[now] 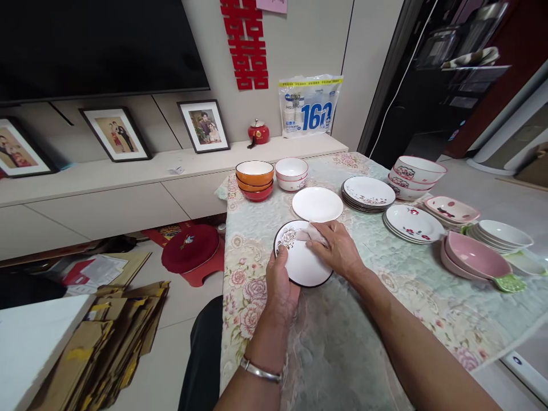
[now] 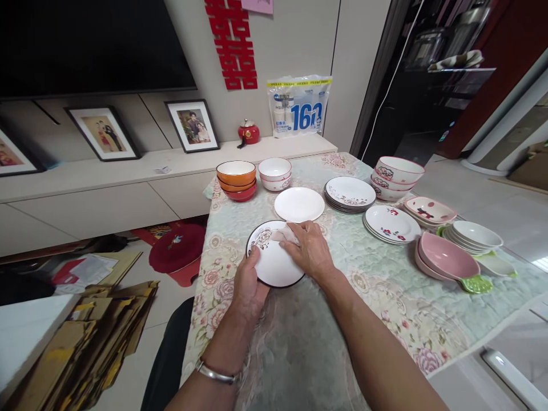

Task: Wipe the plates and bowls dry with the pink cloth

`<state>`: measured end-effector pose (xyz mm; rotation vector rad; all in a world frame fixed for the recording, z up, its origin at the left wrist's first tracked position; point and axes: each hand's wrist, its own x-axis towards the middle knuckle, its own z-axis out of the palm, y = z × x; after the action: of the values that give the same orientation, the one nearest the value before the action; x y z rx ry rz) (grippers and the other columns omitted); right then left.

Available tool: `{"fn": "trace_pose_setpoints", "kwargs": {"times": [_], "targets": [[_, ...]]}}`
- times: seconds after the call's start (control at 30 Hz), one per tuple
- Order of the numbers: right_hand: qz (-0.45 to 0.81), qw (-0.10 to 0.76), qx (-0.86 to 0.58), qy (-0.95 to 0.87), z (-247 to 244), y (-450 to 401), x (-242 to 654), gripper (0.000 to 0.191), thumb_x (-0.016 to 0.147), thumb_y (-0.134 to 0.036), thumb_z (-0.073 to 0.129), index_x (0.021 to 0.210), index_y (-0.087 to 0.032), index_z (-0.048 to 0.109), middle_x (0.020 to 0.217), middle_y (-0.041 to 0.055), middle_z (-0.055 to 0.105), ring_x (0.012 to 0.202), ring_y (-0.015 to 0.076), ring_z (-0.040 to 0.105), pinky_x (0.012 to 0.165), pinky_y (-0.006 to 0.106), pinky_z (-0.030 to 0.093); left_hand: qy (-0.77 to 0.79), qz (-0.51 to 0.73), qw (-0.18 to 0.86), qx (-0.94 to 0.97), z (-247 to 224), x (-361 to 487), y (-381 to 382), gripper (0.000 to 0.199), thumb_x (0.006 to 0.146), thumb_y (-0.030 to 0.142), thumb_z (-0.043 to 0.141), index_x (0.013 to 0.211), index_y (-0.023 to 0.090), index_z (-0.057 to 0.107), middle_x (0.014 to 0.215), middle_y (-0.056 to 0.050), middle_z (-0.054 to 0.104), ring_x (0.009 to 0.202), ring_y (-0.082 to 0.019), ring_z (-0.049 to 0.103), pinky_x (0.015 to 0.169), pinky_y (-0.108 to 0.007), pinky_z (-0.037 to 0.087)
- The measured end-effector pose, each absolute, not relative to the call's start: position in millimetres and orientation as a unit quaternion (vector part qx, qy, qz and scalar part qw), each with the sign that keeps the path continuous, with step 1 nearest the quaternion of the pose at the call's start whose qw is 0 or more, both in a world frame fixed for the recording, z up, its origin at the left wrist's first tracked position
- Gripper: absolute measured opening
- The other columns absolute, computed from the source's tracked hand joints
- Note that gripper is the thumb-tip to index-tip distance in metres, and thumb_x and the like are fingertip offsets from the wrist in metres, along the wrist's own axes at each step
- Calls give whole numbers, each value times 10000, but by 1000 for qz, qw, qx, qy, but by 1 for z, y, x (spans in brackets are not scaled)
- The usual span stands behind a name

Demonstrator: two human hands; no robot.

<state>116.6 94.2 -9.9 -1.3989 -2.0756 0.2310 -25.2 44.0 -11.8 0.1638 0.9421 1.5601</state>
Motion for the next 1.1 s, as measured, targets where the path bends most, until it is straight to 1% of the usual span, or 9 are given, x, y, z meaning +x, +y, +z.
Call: {"fn": "trace_pose_setpoints", "kwargs": {"times": [0.07,0.13,0.33,0.47,0.57,0.73,0.8,0.97,1.1], "targets": [[93,311,-527,-785,-9,94,116,445,932,-425,517,1297,-195,630,1072,138,592,1037,293,540,922,418,456,403,674,616,69,-12,-26,44,455,818,326,688,1220,130,605,1025,-145,751,841,-256,736,820,-400,575],[87,317,-535,-778,-10,95,116,408,952,-372,476,1277,-195,648,1068,139,585,1043,288,538,926,415,452,399,673,619,68,-12,-26,44,468,820,335,690,1226,120,600,1053,-158,746,857,-263,736,822,-404,576],[68,347,-537,-766,-18,98,118,359,885,-260,566,1224,-212,678,942,87,593,899,240,575,808,355,482,400,670,621,71,-13,-26,45,446,875,398,637,1218,114,619,1077,-168,744,893,-266,736,839,-408,580],[19,379,-526,-761,-19,98,118,305,872,-162,551,1114,-210,731,932,88,594,902,230,563,782,335,474,396,670,625,66,-13,-25,45,433,889,441,617,1181,123,653,1077,-156,748,901,-258,737,856,-399,579],[-13,362,-539,-760,-17,98,118,309,868,-112,526,1053,-215,752,955,101,597,935,243,541,783,342,463,392,665,634,53,-12,-25,46,458,907,494,571,1148,119,675,1061,-155,752,921,-259,734,870,-398,575],[29,305,-547,-779,-13,96,116,258,871,-238,614,1092,-184,735,981,116,607,973,268,528,851,377,454,391,658,643,13,-8,-24,48,501,924,546,498,1122,129,692,1062,-140,754,952,-256,725,881,-389,571],[60,307,-534,-786,-13,96,115,271,914,-280,569,1113,-189,728,983,108,615,981,258,534,884,378,445,391,656,646,-1,-8,-24,48,480,928,529,493,1101,131,699,1052,-132,757,952,-254,724,884,-390,569],[70,314,-542,-776,-16,98,115,326,911,-139,491,1096,-205,751,956,99,632,950,240,544,855,355,440,398,655,643,-11,-9,-24,48,433,913,488,525,1067,128,711,1015,-127,763,928,-257,729,876,-395,569],[48,321,-547,-772,-19,98,115,320,897,-137,515,1099,-202,755,946,109,626,927,240,555,816,347,451,389,653,649,-19,-8,-24,49,425,917,474,512,1055,131,721,986,-125,768,916,-257,732,875,-397,567]]}}
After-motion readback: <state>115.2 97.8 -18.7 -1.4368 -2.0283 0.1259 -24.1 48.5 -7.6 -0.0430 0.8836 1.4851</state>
